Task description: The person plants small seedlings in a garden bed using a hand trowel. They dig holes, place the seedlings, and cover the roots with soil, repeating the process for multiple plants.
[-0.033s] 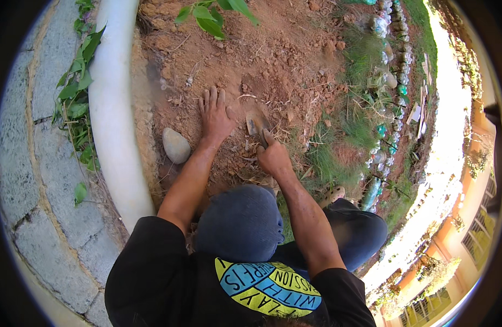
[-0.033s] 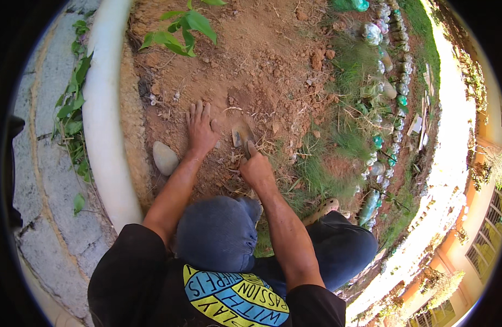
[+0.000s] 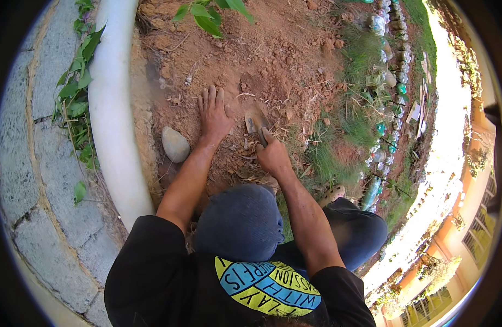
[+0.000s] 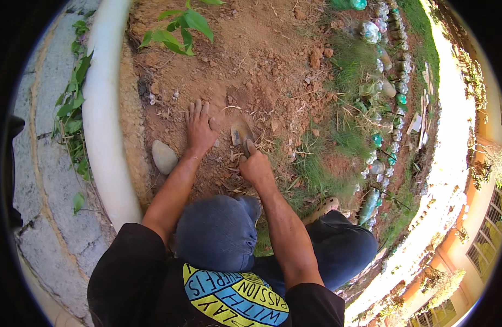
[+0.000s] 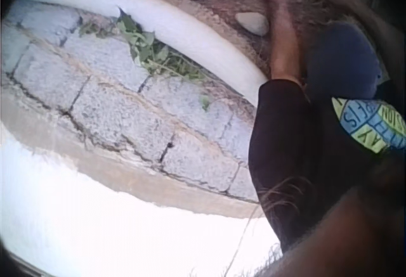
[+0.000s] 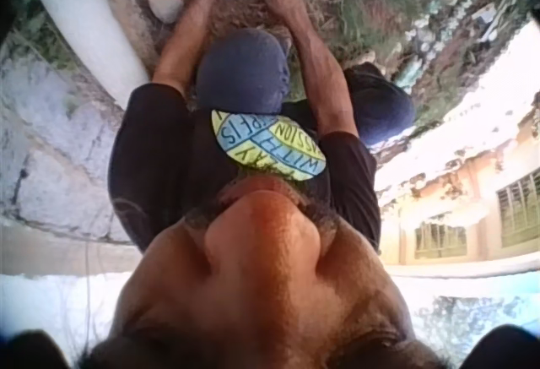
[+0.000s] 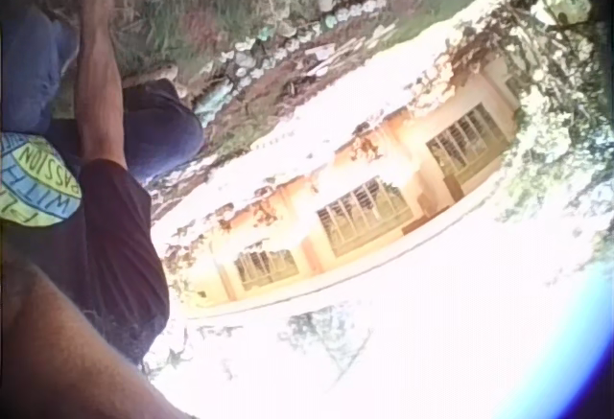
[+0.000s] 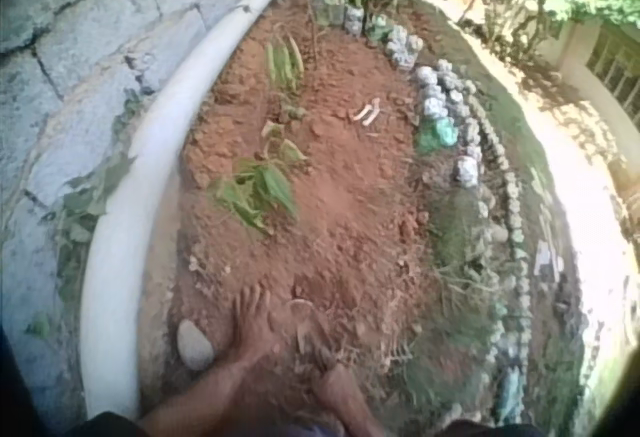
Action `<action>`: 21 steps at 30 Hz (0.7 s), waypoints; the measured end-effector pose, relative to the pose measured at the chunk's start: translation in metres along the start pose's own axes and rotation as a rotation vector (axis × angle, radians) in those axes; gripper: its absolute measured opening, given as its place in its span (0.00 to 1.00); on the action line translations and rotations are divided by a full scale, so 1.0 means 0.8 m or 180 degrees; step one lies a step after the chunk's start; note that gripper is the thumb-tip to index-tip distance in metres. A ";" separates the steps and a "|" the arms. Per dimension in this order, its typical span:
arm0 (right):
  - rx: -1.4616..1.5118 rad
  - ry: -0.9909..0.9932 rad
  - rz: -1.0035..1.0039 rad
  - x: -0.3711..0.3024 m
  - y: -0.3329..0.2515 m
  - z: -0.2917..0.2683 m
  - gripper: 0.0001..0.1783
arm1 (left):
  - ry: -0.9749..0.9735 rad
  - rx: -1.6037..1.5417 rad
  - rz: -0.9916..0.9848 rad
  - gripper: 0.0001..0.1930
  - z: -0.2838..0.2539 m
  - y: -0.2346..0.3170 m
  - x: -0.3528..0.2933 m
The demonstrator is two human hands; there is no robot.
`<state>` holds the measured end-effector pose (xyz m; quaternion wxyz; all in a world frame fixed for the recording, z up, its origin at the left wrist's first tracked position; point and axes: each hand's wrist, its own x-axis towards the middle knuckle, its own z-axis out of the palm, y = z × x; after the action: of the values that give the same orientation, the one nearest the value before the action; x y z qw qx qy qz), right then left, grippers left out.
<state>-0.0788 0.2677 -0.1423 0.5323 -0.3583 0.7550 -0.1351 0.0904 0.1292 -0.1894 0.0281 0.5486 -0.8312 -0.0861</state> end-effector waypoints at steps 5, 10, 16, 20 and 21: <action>0.1673 -0.0268 -0.0124 0.037 0.016 0.033 0.35 | 0.0326 -0.0272 0.0113 0.27 0.005 -0.005 0.008; 0.3215 -0.0456 0.0057 0.043 -0.003 0.067 0.36 | 0.0200 -0.0495 0.0069 0.27 -0.004 -0.016 0.009; 0.4000 -0.0527 -0.0166 0.018 0.011 0.003 0.39 | 0.0050 -0.0424 0.0015 0.27 -0.007 -0.015 0.004; 0.3349 -0.0595 -0.0010 -0.006 0.007 -0.051 0.39 | 0.0013 -0.0368 -0.0019 0.26 -0.009 -0.013 0.002; 0.2964 -0.0528 -0.0038 -0.013 0.006 -0.061 0.38 | 0.0049 -0.0353 0.0024 0.26 -0.009 -0.014 0.001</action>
<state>-0.1229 0.2691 -0.1184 0.6941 -0.0954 0.5669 -0.4333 0.1015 0.1231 -0.1840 0.0652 0.5437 -0.8270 -0.1278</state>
